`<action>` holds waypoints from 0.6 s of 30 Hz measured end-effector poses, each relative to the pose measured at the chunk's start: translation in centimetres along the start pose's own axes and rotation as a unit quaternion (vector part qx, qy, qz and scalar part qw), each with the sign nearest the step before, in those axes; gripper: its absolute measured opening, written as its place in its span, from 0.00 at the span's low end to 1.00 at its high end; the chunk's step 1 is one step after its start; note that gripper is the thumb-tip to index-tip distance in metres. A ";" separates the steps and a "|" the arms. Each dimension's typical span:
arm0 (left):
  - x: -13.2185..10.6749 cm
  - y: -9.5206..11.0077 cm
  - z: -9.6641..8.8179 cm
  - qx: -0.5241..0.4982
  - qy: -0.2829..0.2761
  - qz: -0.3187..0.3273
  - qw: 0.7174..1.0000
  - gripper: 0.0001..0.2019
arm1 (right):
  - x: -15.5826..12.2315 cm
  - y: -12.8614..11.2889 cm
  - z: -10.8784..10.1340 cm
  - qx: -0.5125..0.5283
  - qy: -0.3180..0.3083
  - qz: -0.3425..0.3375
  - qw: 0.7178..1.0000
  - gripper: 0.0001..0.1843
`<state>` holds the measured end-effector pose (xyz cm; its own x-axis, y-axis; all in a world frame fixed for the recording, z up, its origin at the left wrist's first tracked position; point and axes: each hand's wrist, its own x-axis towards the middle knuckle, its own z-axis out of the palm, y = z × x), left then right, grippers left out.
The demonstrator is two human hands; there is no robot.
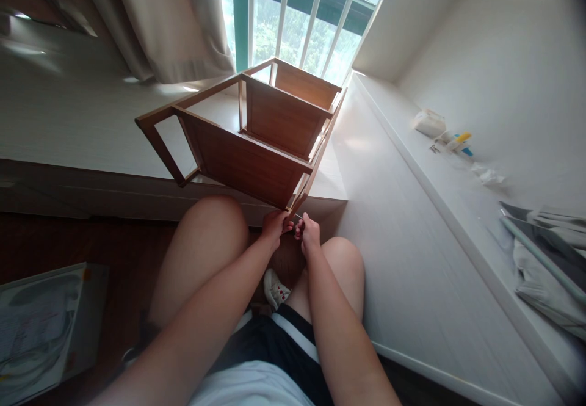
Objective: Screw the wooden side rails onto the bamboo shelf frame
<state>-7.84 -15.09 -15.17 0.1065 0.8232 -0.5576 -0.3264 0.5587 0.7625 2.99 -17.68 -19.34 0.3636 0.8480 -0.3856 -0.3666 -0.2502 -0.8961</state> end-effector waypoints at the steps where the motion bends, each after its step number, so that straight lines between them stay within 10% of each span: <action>1: 0.0 0.0 0.0 0.001 0.000 0.000 1.000 0.07 | -0.1 -0.1 0.1 0.007 -0.004 0.010 1.000 0.23; 18: -0.2 0.2 0.1 0.006 0.001 -0.004 1.000 0.07 | -0.4 -0.5 0.0 -0.062 0.015 -0.076 0.995 0.25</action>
<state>-7.85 -15.12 -14.90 0.1079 0.8187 -0.5640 -0.3142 0.5663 0.7619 3.02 -17.89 -18.77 0.4338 0.8664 -0.2474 -0.1970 -0.1768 -0.9643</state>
